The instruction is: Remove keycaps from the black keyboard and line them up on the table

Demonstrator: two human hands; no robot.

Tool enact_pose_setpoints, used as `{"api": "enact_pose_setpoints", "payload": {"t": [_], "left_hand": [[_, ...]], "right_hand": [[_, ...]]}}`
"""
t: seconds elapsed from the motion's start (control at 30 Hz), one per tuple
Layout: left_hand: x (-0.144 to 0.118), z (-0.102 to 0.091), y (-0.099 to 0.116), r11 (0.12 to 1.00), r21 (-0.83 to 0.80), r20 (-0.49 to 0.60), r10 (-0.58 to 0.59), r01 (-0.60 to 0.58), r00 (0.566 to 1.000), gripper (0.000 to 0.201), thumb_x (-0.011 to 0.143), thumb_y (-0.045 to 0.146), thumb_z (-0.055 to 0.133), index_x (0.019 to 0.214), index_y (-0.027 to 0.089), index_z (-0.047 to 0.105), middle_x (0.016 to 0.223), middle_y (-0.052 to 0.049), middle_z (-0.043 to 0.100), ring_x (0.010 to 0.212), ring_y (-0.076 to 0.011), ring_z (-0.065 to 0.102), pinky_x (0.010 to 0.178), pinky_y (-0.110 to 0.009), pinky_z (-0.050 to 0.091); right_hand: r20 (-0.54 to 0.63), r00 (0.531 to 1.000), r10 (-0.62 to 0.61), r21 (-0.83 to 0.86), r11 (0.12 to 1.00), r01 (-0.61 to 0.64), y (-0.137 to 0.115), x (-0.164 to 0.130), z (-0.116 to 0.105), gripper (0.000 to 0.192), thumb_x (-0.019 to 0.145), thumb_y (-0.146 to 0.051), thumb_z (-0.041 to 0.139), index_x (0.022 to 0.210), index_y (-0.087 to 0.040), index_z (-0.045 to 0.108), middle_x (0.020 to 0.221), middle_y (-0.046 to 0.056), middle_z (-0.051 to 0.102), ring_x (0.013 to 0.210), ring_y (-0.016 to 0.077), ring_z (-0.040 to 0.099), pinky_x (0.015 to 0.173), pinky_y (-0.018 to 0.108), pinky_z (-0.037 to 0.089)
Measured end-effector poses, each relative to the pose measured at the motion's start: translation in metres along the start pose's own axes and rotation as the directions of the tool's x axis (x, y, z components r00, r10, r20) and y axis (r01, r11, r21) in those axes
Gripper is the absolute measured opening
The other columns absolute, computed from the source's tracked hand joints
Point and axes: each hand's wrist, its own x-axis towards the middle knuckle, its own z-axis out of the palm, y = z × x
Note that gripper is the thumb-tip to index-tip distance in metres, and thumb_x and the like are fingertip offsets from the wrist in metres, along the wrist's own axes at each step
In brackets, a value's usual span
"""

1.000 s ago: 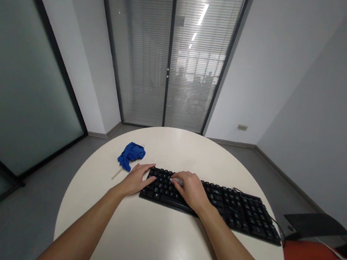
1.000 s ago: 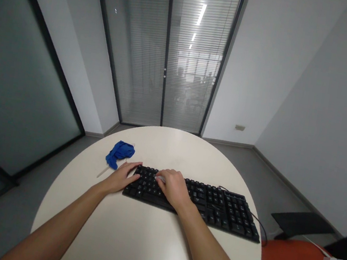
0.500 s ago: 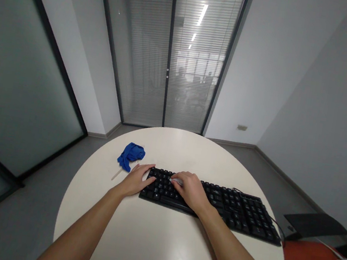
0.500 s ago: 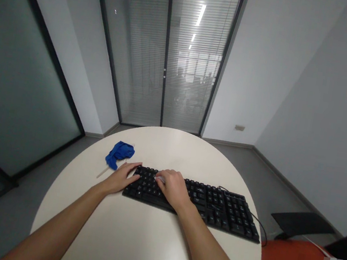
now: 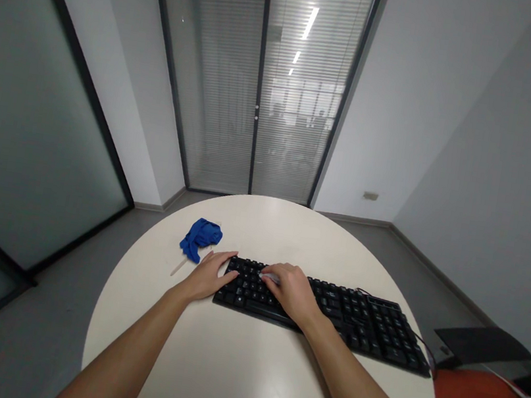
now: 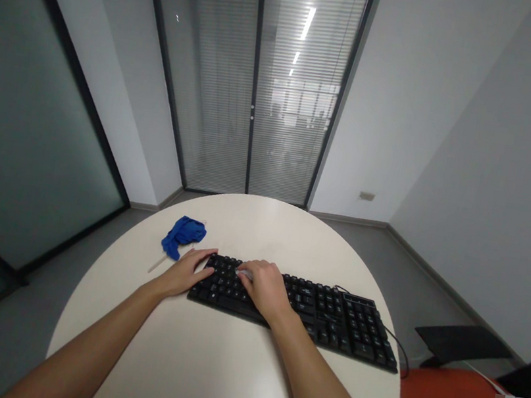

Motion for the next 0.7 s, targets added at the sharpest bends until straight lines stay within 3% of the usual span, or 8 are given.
{"api": "enact_pose_setpoints", "payload": {"t": [0.37,0.5,0.7], "left_hand": [[0.0004,-0.0010,0.0043,1.000,-0.003,-0.010,-0.012,0.012,1.000,0.051,0.089,0.040,0.057,0.135,0.022,0.052,0.138,-0.010,0.057,0.131,-0.0271,0.048,0.119,-0.051,0.020],[0.0000,-0.0018,0.0051,1.000,-0.001,-0.005,-0.010,0.010,1.000,0.051,0.089,0.040,0.057,0.136,0.021,0.051,0.139,-0.010,0.056,0.131,-0.0270,0.047,0.119,-0.050,0.021],[-0.0003,-0.0025,0.0050,1.000,-0.005,0.001,-0.017,0.017,1.000,0.052,0.089,0.043,0.056,0.137,0.022,0.051,0.140,-0.010,0.055,0.132,-0.0277,0.046,0.119,-0.051,0.021]], "right_hand": [[0.011,0.998,-0.064,0.054,0.997,0.063,0.0036,-0.0010,0.0019,0.018,0.090,-0.016,0.058,0.103,-0.021,0.070,0.102,0.004,0.072,0.097,0.0204,0.064,0.090,0.033,0.047],[-0.008,1.000,-0.026,0.037,0.999,0.026,0.0012,0.0002,0.0064,0.020,0.091,-0.020,0.059,0.110,-0.021,0.067,0.101,0.006,0.071,0.094,0.0204,0.064,0.088,0.033,0.047],[-0.006,1.000,0.015,-0.044,0.999,-0.015,0.0024,0.0025,0.0064,0.016,0.093,-0.022,0.058,0.105,-0.021,0.067,0.096,0.006,0.070,0.091,0.0217,0.063,0.085,0.032,0.047]]}}
